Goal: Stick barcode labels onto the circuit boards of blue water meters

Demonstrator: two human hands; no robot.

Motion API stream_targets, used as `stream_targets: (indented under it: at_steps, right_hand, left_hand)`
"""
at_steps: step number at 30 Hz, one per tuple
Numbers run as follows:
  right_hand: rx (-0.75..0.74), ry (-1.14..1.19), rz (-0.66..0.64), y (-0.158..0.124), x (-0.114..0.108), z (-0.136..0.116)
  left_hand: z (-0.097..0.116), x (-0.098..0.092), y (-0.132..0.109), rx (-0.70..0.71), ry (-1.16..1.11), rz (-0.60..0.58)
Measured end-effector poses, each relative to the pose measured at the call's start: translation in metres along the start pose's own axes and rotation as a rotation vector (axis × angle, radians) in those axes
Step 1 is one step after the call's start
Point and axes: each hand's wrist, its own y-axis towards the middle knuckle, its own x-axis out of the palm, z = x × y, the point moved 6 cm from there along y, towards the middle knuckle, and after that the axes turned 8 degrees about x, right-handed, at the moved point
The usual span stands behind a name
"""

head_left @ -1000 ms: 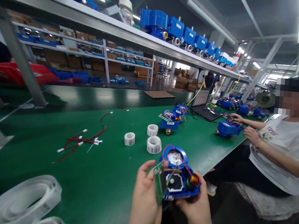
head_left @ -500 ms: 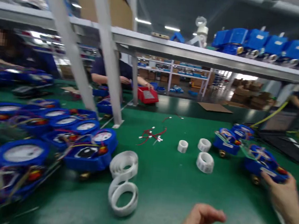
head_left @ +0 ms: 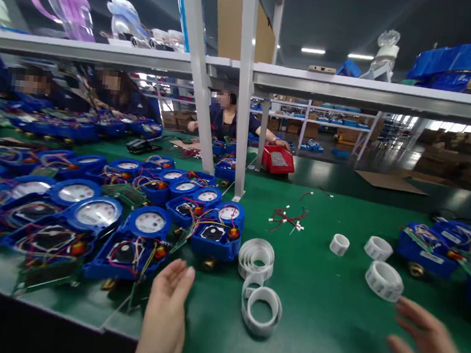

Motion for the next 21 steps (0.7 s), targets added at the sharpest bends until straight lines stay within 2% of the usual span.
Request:
stream_targets:
  at_steps: [1,2,3,6,8,10,14,17,21]
  right_hand:
    - [-0.147,0.015,-0.129,-0.006,0.029,-0.028]
    - [-0.251,-0.009,-0.327,-0.013,0.062,-0.055]
    - [-0.327,-0.029,-0.46,-0.017,0.09,-0.081]
    - [-0.454,-0.129,-0.655,-0.009,0.152,-0.145]
    - [-0.47,-0.222,-0.71,0.006,0.177,-0.165]
    - [-0.465,-0.278,-0.727,0.02,0.19,-0.17]
    - [-0.503,-0.359,-0.799,0.031,0.201,-0.159]
    - [-0.507,-0.413,-0.818,0.035,0.2,-0.149]
    - [-0.452,-0.443,-0.784,0.033,0.186,-0.142]
  left_hand:
    - [-0.003,0.006,0.01,-0.037,-0.019,-0.013]
    - [-0.006,0.013,0.018,-0.083,-0.04,-0.039]
    - [-0.008,0.022,0.024,-0.132,-0.06,-0.069]
    - [-0.011,0.042,0.033,-0.247,-0.113,-0.144]
    - [-0.01,0.05,0.037,-0.291,-0.137,-0.168]
    - [-0.01,0.054,0.04,-0.334,-0.15,-0.194]
    - [-0.012,0.052,0.047,-0.4,-0.12,-0.197]
    - [-0.016,0.051,0.049,-0.419,-0.075,-0.171]
    - [-0.02,0.06,0.04,-0.436,-0.039,-0.191]
